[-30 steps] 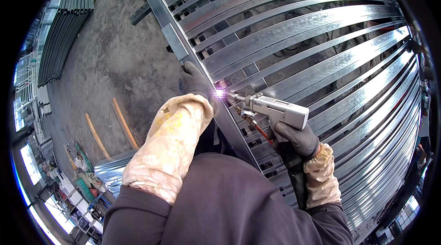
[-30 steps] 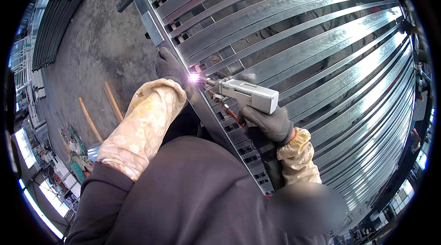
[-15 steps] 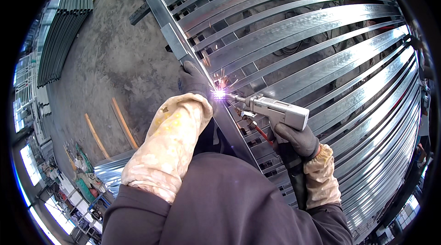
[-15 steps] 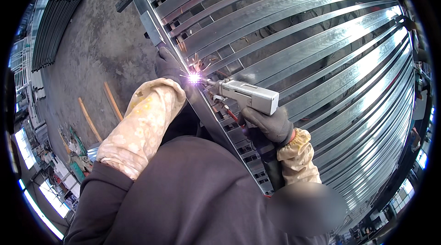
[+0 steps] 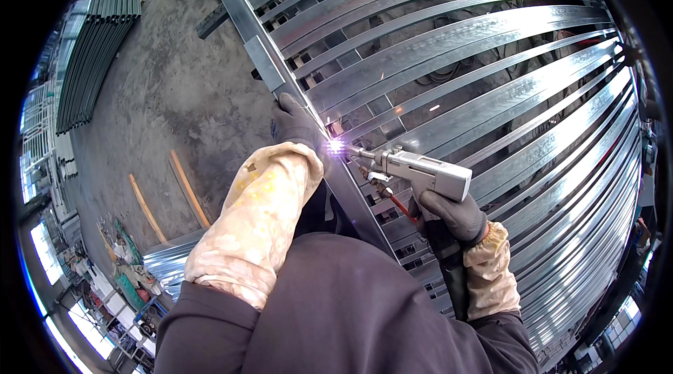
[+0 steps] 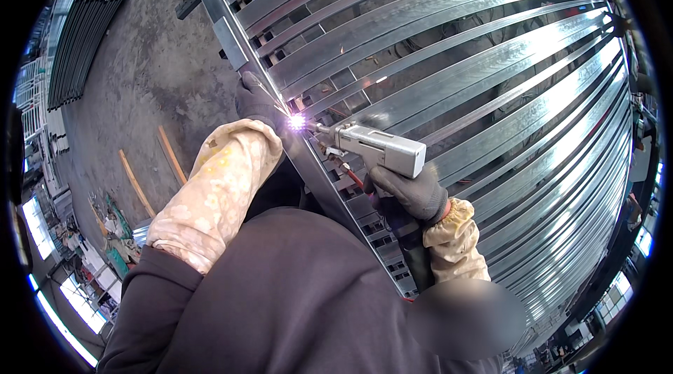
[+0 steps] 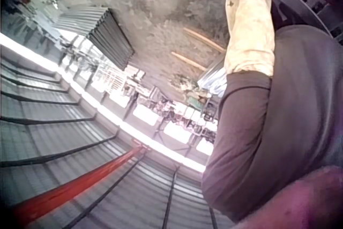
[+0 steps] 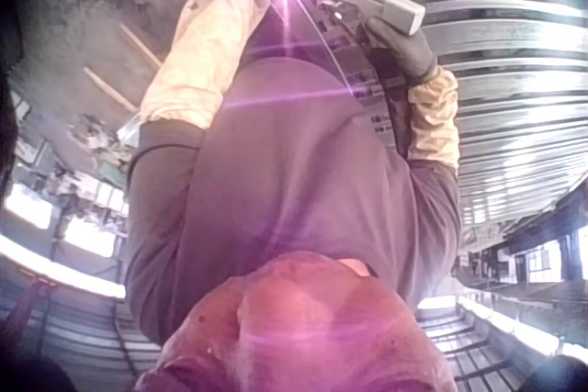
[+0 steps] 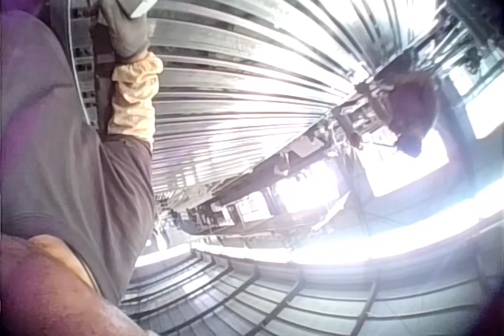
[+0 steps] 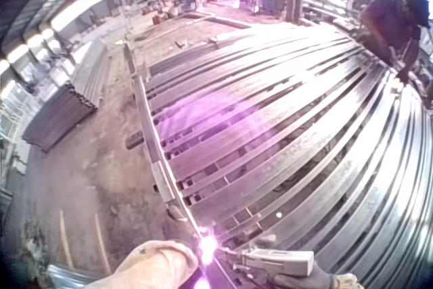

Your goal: The person uses a handheld welding tool to join metal bars on a large metal frame structure. They systematically move the welding torch along the seams where the bars intersect, creating bright sparks and fusing the metal components together.

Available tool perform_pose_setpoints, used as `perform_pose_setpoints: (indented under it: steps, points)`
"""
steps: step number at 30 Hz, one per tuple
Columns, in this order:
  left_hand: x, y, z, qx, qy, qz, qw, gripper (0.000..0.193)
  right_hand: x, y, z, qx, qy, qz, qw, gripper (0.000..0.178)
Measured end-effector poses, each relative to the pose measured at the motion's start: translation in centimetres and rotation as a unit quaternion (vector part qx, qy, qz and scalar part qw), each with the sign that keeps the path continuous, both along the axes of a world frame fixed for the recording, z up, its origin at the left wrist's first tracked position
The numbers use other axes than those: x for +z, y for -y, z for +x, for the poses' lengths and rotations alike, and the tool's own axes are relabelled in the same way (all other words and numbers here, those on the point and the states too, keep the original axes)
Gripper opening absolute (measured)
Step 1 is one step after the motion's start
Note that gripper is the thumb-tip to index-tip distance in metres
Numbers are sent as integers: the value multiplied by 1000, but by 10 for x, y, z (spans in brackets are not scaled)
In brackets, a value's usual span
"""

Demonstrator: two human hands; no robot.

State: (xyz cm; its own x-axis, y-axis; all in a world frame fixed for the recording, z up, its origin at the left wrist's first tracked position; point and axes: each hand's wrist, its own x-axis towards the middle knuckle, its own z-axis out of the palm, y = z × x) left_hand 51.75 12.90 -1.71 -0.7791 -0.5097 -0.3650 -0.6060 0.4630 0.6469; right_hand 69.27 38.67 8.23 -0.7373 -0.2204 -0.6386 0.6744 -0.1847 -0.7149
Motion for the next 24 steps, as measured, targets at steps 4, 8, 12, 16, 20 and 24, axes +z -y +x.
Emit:
perform_pose_setpoints:
  steps: [4,8,12,16,20,24]
  points:
    - [0,-1,1,-9,0,-9,1000,65,4,-1,1,-22,17,-8,1000,35]
    - [5,-2,0,-10,13,-6,1000,65,6,0,1,-29,20,-21,999,37]
    - [5,-2,0,-9,9,-1,1000,66,3,1,4,-26,7,-16,1000,41]
    - [-2,3,-1,-18,24,-11,999,65,6,2,2,-33,1,-32,999,44]
    - [-5,5,-1,-18,2,-11,1000,65,19,4,-3,-40,22,-44,998,45]
    - [-2,1,-1,-9,-18,-17,1000,64,21,5,-1,-31,15,-45,998,47]
